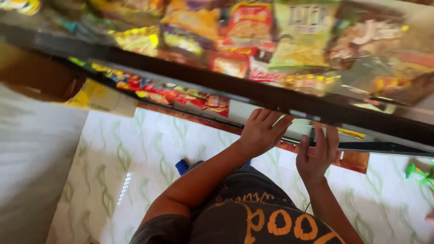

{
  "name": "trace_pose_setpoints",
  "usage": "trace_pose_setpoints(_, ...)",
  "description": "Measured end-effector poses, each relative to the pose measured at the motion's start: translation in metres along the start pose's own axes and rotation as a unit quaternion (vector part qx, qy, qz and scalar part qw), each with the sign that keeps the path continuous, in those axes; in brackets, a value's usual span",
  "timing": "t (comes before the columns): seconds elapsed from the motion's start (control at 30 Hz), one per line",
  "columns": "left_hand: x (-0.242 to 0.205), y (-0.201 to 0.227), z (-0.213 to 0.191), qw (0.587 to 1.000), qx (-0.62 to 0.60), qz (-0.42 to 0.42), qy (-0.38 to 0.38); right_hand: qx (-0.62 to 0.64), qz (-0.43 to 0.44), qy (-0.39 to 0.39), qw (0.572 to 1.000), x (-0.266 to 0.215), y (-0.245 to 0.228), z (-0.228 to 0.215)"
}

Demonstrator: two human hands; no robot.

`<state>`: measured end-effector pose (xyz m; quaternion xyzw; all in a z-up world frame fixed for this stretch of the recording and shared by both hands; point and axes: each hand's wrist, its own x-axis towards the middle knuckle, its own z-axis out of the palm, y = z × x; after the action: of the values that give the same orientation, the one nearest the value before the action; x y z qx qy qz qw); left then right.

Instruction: Restocking snack bags from a cardboard box onto a display shelf.

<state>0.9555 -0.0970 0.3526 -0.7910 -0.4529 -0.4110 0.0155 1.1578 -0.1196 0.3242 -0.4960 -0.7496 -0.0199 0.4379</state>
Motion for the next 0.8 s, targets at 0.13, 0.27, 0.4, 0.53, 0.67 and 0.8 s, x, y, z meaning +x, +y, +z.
trace_pose_setpoints(0.13,-0.033,-0.030,-0.042,0.998,-0.013,-0.050,0.022,0.095,-0.025,0.000,0.995,0.005,-0.043,0.025)
trace_pose_setpoints(0.27,-0.081,-0.057,-0.096,0.987,0.026,-0.143,0.075,0.213,-0.014,-0.036,0.976,0.009,-0.101,0.056)
trace_pose_setpoints(0.4,-0.121,-0.082,-0.162,0.968,0.039,-0.210,0.133,0.296,-0.010,-0.090,0.951,0.009,-0.171,0.099)
trace_pose_setpoints(0.53,-0.169,-0.111,-0.225,0.952,0.037,-0.265,0.151,0.349,0.000,-0.136,0.927,-0.003,-0.252,0.153)
trace_pose_setpoints(0.67,-0.212,-0.142,-0.274,0.929,0.031,-0.337,0.152,0.404,0.013,-0.172,0.898,-0.007,-0.331,0.197)
trace_pose_setpoints(0.8,-0.238,-0.163,-0.322,0.903,0.020,-0.403,0.149,0.441,0.010,-0.210,0.872,-0.007,-0.389,0.218)
